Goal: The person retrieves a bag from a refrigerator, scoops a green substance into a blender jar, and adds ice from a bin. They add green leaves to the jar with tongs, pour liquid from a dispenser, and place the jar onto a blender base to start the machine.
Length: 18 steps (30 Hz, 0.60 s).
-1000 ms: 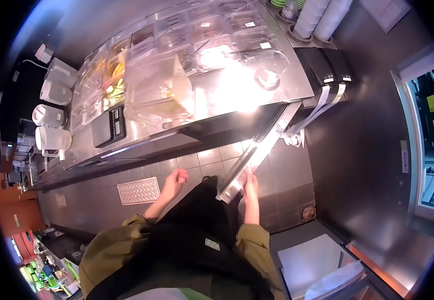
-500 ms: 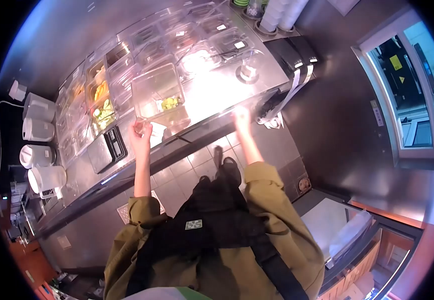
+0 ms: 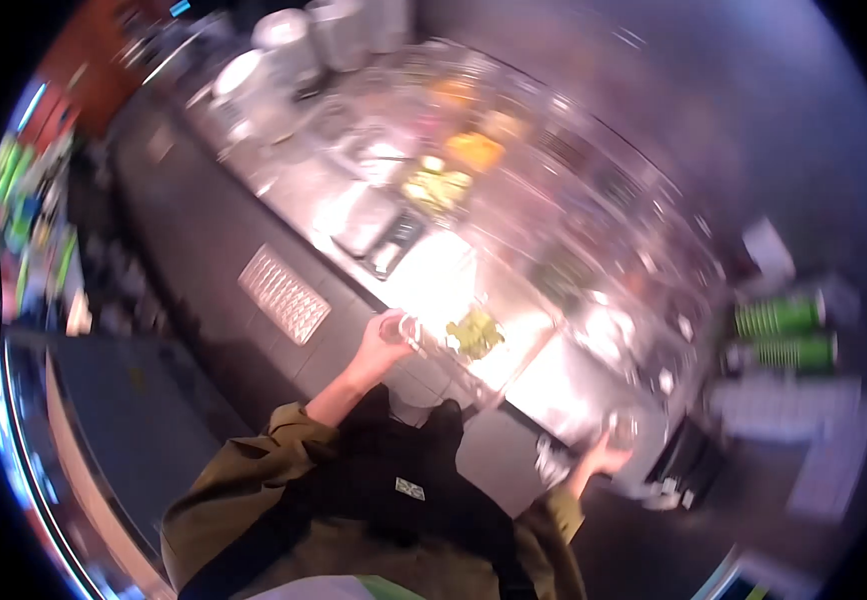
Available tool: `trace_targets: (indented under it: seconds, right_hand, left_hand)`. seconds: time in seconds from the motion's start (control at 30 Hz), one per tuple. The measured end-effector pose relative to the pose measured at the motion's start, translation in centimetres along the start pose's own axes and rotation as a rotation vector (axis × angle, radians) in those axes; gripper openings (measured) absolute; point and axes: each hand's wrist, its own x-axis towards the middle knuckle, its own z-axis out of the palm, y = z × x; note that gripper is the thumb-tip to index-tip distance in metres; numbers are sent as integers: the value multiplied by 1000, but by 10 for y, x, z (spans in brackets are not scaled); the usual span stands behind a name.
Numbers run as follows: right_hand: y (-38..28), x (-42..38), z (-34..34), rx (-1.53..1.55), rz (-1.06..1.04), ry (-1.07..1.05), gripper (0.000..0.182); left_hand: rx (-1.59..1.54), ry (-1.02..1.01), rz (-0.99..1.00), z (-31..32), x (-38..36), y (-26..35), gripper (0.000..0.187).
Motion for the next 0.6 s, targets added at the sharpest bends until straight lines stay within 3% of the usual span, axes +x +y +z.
trace_targets:
  seconds: [0.03, 0.07, 0.17, 0.27, 0.33, 0.4, 0.47, 0.6]
  right_hand:
    - [6, -17, 2, -46, -45, 6, 77]
    - [-25, -40, -14, 80, 61, -57, 67]
    - [-152, -109, -54, 359, 0, -221, 49]
    - [-305, -186, -88, 817, 7, -508, 36]
    - [-423, -234, -117, 1003, -143, -710, 33]
    - [-528, -289, -138, 1085, -441, -808, 30]
    - [-628, -354, -154, 1203, -523, -979, 25]
    - [-799, -475, -182, 1256, -721, -1169, 23]
  left_hand:
    - [-5, 78, 15, -24, -6, 8, 22]
    - [-9, 139, 24, -51, -13, 17, 27]
    - [43, 307, 9, -136, -40, 50, 36]
    - [145, 469, 57, -220, -59, 83, 20]
    - [193, 579, 81, -279, -63, 100, 16]
    - [313, 684, 113, -356, -64, 102, 16]
    - [417, 800, 123, -441, -66, 98, 16]
    - [398, 910, 63, -566, -51, 167, 16]
